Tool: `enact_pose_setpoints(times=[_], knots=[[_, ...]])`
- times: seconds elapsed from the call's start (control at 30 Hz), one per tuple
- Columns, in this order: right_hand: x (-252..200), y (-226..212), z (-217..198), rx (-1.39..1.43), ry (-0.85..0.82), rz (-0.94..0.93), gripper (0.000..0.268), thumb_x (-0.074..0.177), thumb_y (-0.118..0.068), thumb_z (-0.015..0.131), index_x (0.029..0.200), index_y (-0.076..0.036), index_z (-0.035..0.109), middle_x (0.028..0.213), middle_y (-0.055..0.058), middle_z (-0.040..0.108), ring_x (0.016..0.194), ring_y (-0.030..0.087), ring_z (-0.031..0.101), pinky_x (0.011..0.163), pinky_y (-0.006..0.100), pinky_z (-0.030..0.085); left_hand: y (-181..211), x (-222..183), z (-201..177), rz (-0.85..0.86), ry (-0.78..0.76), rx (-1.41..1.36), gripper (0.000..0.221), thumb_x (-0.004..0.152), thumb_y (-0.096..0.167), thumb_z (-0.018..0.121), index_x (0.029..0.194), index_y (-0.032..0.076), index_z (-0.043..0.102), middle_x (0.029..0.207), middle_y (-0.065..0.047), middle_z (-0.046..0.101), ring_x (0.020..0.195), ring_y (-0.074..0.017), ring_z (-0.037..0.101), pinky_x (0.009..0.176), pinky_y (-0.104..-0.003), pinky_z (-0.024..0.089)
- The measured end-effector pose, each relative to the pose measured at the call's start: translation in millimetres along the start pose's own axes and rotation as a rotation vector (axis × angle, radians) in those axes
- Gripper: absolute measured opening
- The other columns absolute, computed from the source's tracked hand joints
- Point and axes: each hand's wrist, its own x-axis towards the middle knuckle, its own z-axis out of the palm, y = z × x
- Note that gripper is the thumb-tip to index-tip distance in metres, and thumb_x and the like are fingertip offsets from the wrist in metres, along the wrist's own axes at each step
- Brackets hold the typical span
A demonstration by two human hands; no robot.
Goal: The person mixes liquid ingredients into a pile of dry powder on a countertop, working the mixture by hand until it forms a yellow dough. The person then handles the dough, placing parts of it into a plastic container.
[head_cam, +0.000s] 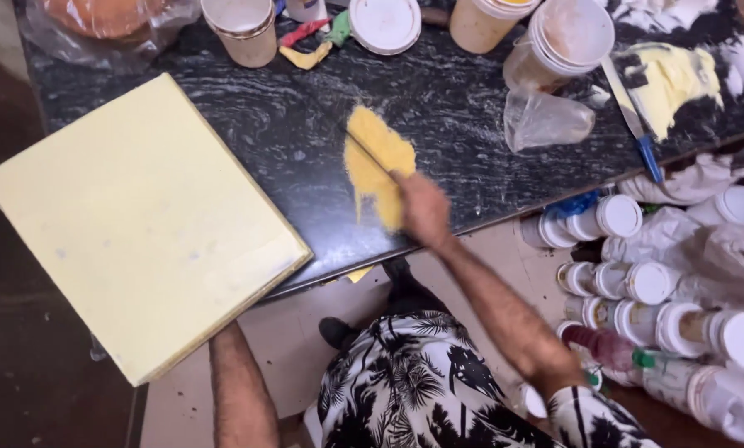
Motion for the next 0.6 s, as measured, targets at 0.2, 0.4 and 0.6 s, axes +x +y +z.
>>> enact_pose_setpoints(times=[0.2, 0.4, 0.6], knots=[[55.8, 166.1, -43.5, -0.185, 0.080, -0.111, 0.034, 0.093, -0.002, 0.059, 0.124, -0.011, 0.071, 0.097, 0.015, 0.061, 0.095, 0.040, 0.060, 0.079, 0.049, 0.049, 38.7, -60.4, -26.4, -0.165, 0.188, 0.029, 0.057, 0.102, 0.023, 0.072, 0.147, -0.005, 0.053, 0.152, -0.026, 0.053, 0.143, -0.0411, 0.047, 0.124, -0.052, 0.034], [83.8, 260.3, -9.7, -0.217, -0.155, -0.098, 0.038, 0.093, -0.003, 0.061, 0.129, -0.015, 0.070, 0.095, 0.020, 0.057, 0.086, 0.043, 0.060, 0.072, 0.055, 0.049, 116.9, -231.3, -25.4, -0.402, 0.313, 0.622, 0.058, 0.102, 0.031, 0.081, 0.137, -0.008, 0.055, 0.135, -0.029, 0.053, 0.133, -0.0442, 0.041, 0.115, -0.057, 0.035], [131.2, 220.2, 23.3, -0.098, -0.322, -0.399, 0.046, 0.089, 0.000, 0.059, 0.130, -0.017, 0.067, 0.096, 0.014, 0.057, 0.089, 0.038, 0.062, 0.071, 0.051, 0.050, 154.5, -352.6, 43.7, -0.814, 0.405, 0.645, 0.052, 0.105, 0.033, 0.079, 0.129, -0.008, 0.057, 0.123, -0.025, 0.061, 0.126, -0.0436, 0.047, 0.110, -0.057, 0.038]])
